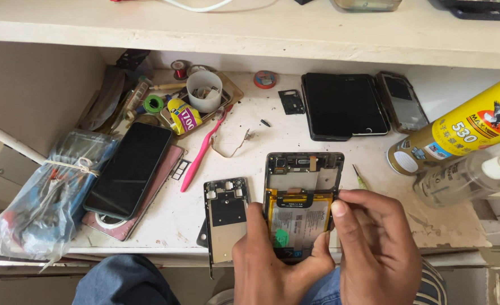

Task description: The person disassembles a smartphone by first prying off the back cover, then using a screwdriver to remove screws from the internal frame. They then use a metal spudger to carefully pry and lift the battery out of the device.

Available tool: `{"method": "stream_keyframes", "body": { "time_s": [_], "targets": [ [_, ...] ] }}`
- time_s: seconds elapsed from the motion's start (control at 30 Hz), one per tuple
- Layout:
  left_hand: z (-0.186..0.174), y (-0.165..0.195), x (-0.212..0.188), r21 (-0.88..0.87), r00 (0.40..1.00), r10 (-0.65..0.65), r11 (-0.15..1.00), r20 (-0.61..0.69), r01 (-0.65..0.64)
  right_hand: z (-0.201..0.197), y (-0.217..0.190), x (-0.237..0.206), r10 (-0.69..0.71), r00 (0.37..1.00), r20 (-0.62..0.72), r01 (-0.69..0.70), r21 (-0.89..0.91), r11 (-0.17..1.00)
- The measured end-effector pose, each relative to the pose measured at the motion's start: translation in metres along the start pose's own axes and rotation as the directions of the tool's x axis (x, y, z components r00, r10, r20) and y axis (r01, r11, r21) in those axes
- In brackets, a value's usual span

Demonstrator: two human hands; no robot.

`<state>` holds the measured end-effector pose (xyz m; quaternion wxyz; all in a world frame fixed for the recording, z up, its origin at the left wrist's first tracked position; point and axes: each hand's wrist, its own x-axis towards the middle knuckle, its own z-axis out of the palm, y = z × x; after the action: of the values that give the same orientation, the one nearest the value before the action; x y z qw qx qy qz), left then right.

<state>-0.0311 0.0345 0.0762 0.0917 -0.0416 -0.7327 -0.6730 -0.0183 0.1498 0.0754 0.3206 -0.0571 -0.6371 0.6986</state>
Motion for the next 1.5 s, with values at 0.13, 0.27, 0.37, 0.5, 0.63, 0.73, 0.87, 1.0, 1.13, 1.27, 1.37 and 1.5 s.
{"method": "stream_keyframes", "body": {
  "time_s": [0.13, 0.27, 0.37, 0.5, 0.63, 0.73, 0.87, 1.0, 1.13, 1.27, 1.37, 1.5],
  "targets": [
    [0.0, 0.001, 0.0, -0.001, 1.0, -0.004, 1.0, 0.006, 0.004, 0.002, -0.003, -0.004, -0.032, 0.999, -0.043, 0.02, -0.241, 0.97],
    [-0.001, 0.003, 0.0, -0.027, 0.999, -0.038, 0.999, 0.026, 0.039, 0.003, -0.008, -0.005, -0.079, 0.997, -0.019, 0.073, -0.236, 0.969],
    [-0.001, 0.005, -0.001, -0.018, 0.997, -0.062, 0.998, 0.036, 0.063, 0.002, -0.009, -0.007, -0.16, 0.987, 0.005, 0.152, -0.339, 0.928],
    [-0.001, 0.006, -0.001, -0.038, 0.998, -0.054, 0.998, 0.028, 0.055, -0.001, -0.007, -0.007, -0.134, 0.991, 0.005, 0.128, -0.323, 0.938],
    [-0.001, 0.007, 0.0, -0.03, 0.999, -0.047, 0.998, 0.025, 0.048, -0.005, -0.002, -0.006, -0.167, 0.984, 0.062, 0.178, -0.249, 0.952],
    [0.0, 0.006, -0.001, -0.044, 0.999, -0.03, 0.999, 0.016, 0.031, -0.004, 0.005, -0.005, -0.177, 0.983, 0.052, 0.182, -0.099, 0.978],
    [0.001, -0.001, -0.001, -0.015, 1.0, -0.025, 1.0, 0.005, 0.025, -0.015, 0.012, 0.005, 0.12, 0.987, 0.104, -0.136, 0.171, 0.976],
    [0.002, -0.01, 0.002, 0.018, 1.0, 0.003, 1.0, 0.009, -0.003, -0.026, 0.022, 0.021, 0.346, 0.898, 0.271, -0.422, 0.315, 0.85],
    [0.003, -0.015, 0.004, 0.027, 0.999, 0.02, 0.999, 0.044, -0.021, -0.03, 0.028, 0.025, 0.433, 0.866, 0.248, -0.494, 0.299, 0.816],
    [0.003, -0.013, 0.004, -0.007, 0.996, -0.055, 0.998, 0.066, 0.056, -0.029, 0.026, 0.021, 0.406, 0.89, 0.206, -0.446, 0.215, 0.869],
    [0.003, -0.009, 0.005, -0.013, 0.998, -0.04, 0.999, 0.053, 0.04, -0.028, 0.022, 0.02, 0.307, 0.935, 0.178, -0.337, 0.172, 0.926],
    [0.001, -0.007, 0.007, -0.007, 0.996, -0.071, 0.997, 0.063, 0.071, -0.027, 0.017, 0.026, 0.336, 0.918, 0.212, -0.372, 0.163, 0.914]
  ]
}}
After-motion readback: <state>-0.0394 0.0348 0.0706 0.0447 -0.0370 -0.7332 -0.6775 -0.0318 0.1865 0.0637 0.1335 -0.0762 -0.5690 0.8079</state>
